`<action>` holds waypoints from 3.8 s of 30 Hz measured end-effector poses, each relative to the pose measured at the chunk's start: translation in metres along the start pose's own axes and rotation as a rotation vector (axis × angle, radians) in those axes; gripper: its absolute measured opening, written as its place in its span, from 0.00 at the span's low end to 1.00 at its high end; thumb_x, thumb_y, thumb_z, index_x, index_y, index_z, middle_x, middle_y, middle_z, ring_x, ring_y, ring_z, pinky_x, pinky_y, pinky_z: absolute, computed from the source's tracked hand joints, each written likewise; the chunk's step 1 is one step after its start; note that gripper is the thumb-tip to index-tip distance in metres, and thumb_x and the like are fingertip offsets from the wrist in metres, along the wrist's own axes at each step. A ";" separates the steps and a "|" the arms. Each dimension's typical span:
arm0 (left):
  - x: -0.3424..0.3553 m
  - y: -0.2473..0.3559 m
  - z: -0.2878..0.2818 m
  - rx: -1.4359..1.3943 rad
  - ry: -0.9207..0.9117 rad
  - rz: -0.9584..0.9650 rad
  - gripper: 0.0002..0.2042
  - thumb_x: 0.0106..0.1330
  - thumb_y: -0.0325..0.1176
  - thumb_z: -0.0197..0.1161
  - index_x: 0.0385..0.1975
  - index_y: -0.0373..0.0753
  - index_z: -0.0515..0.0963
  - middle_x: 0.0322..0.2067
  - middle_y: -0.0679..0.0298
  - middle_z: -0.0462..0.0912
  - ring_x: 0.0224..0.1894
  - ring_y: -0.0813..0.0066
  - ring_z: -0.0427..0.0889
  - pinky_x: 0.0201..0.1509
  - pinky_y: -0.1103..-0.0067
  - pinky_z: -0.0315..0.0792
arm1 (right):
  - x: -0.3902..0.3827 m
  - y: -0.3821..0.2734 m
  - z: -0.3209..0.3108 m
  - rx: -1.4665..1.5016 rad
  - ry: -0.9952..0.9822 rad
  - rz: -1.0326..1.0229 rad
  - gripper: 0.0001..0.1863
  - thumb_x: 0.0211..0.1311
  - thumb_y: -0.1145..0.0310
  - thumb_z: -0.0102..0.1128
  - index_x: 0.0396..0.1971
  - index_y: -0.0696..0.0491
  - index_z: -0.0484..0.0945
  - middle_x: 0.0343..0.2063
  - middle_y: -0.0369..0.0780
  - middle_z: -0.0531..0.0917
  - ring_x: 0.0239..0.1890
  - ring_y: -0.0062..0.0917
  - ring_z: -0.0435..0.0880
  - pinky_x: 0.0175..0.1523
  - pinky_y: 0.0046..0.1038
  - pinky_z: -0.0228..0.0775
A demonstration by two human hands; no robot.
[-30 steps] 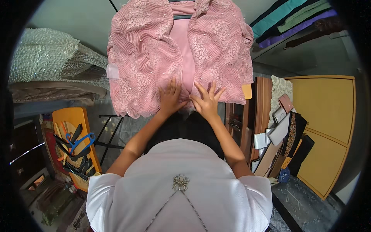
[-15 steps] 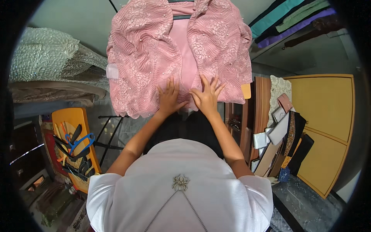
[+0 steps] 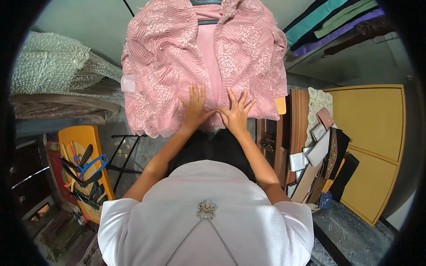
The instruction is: The recorder selects a pink lace garment from a rack, lays it on a table, and then places it on a hanger.
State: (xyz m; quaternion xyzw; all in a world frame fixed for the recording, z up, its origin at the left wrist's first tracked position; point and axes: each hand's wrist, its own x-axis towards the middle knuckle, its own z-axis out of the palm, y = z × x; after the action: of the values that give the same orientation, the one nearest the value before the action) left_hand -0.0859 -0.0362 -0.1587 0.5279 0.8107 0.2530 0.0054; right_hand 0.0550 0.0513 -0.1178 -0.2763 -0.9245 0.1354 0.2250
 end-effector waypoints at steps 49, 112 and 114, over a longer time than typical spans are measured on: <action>0.019 0.001 -0.003 0.027 0.090 -0.021 0.47 0.46 0.58 0.62 0.65 0.45 0.50 0.64 0.42 0.46 0.67 0.48 0.47 0.51 0.33 0.30 | 0.041 -0.009 -0.013 0.001 0.129 0.032 0.04 0.45 0.61 0.66 0.24 0.39 0.83 0.59 0.36 0.62 0.65 0.56 0.41 0.57 0.69 0.20; 0.031 -0.010 -0.011 0.060 0.128 -0.017 0.51 0.34 0.69 0.59 0.64 0.56 0.53 0.66 0.51 0.43 0.66 0.47 0.46 0.48 0.29 0.35 | 0.079 -0.007 -0.006 -0.030 0.146 0.086 0.03 0.49 0.62 0.62 0.26 0.38 0.81 0.60 0.38 0.60 0.65 0.59 0.38 0.55 0.71 0.23; 0.030 -0.010 -0.013 0.045 0.124 0.001 0.51 0.35 0.69 0.60 0.64 0.52 0.55 0.66 0.50 0.44 0.66 0.45 0.45 0.48 0.30 0.35 | 0.080 -0.006 -0.005 -0.003 0.142 0.143 0.04 0.50 0.61 0.62 0.27 0.40 0.81 0.61 0.41 0.58 0.65 0.59 0.38 0.55 0.71 0.24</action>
State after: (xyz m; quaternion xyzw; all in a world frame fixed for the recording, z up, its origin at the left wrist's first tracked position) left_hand -0.1111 -0.0190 -0.1441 0.5117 0.8146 0.2672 -0.0569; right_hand -0.0047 0.0929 -0.0843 -0.3509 -0.8843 0.1299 0.2792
